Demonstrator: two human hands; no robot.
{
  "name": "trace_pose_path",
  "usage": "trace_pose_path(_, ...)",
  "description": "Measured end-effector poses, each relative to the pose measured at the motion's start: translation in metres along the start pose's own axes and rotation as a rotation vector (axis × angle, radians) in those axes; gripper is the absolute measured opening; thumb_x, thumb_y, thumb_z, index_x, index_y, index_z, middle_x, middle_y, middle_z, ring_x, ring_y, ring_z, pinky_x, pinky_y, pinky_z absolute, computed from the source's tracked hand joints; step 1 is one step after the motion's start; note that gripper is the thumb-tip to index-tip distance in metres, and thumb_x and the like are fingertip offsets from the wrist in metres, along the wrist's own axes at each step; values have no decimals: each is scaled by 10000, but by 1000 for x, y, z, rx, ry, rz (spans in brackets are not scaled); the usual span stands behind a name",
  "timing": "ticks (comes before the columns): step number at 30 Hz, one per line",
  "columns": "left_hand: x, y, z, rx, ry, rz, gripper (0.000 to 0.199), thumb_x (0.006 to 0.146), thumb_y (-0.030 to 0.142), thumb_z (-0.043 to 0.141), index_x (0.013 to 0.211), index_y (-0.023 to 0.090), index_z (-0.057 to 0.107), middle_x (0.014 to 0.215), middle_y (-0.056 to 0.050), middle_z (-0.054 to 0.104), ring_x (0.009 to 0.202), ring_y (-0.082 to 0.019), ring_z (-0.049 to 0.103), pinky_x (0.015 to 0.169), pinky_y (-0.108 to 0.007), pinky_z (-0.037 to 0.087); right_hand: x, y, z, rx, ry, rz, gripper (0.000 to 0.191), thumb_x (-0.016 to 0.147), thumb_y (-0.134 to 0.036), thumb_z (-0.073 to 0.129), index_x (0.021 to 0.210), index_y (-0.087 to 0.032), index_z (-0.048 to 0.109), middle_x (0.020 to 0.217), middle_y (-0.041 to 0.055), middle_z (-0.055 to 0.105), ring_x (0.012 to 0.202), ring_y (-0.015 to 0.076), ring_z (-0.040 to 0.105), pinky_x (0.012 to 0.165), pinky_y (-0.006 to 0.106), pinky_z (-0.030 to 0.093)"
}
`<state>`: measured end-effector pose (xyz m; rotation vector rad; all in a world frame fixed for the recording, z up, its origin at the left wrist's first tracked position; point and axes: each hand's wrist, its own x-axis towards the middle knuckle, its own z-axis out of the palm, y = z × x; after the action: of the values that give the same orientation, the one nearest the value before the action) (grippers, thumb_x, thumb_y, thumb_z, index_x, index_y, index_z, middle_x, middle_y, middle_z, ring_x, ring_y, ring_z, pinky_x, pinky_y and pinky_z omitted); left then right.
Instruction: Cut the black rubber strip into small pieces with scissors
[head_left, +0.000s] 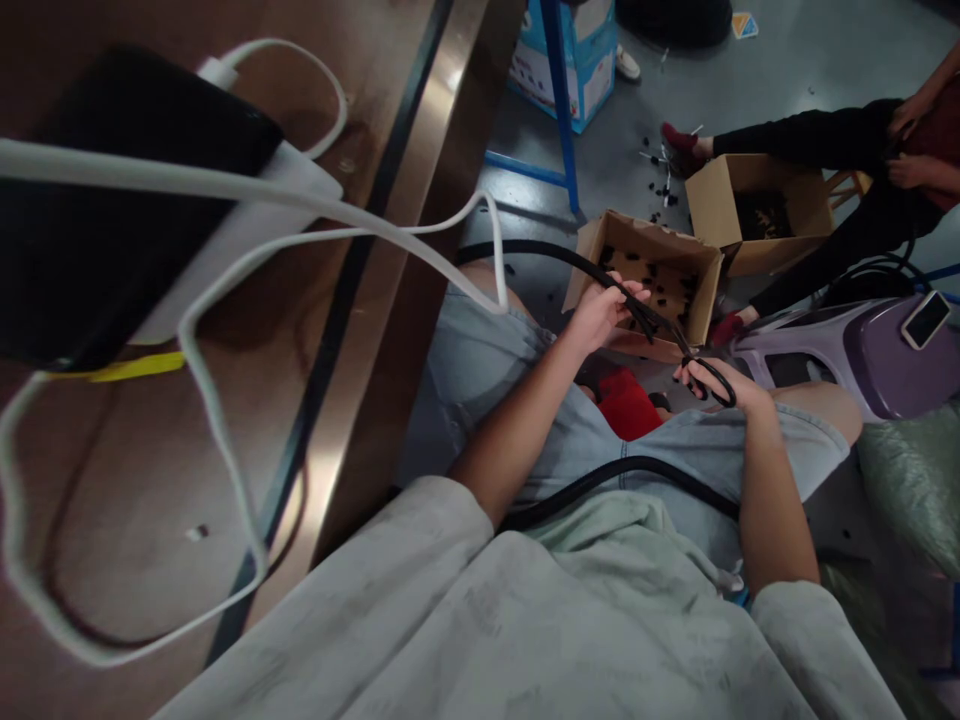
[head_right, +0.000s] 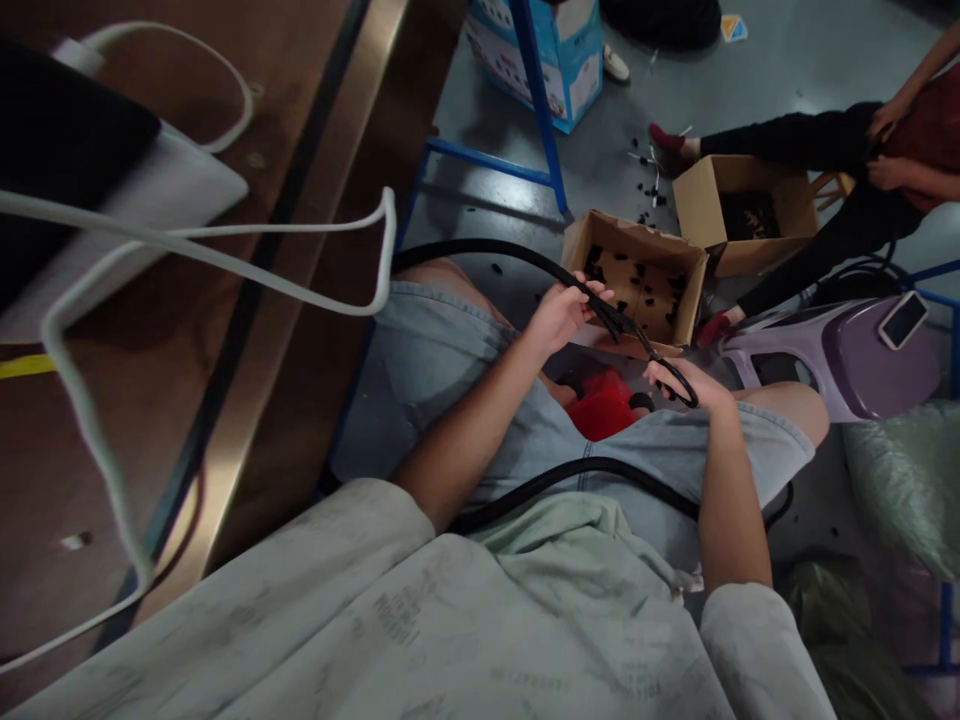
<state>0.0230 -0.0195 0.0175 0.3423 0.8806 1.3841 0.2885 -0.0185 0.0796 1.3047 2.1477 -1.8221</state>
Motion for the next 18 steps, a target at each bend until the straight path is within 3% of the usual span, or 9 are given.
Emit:
trace_pose_path(4, -1, 4, 1, -64, -1, 9, 224, 683, 107, 553, 806, 244, 426, 696, 56, 529, 780, -150, 654, 989, -390, 505, 2, -3, 1, 23, -7, -8, 709, 864, -904, 446, 810, -228, 651, 808, 66, 667, 616, 189, 581, 609, 332, 483)
trace_pose_path(8, -6, 12, 4, -91, 14, 20, 167, 720, 134, 554, 747, 234, 424, 649, 45, 449, 661, -123, 559, 976, -383, 521, 2, -6, 1, 6, -24, 3, 733, 854, -917, 438, 855, -223, 674, 737, 49, 640, 613, 194, 580, 601, 332, 476)
trace_pose_path(11, -10, 20, 4, -107, 9, 54, 131, 835, 251, 561, 747, 234, 466, 652, 25, 470, 662, -132, 569, 911, -365, 541, 2, -8, 0, 6, -15, 0, 741, 869, -910, 424, 869, -214, 679, 697, 38, 627, 622, 200, 596, 607, 329, 485)
trace_pose_path(18, -11, 26, 1, -100, 44, 52, 379, 1014, 545, 466, 801, 248, 568, 558, 29, 447, 601, -140, 583, 804, -343, 567, 1, -2, 4, 19, -148, -55, 744, 907, -886, 380, 883, -203, 674, 725, 39, 644, 622, 190, 577, 624, 322, 483)
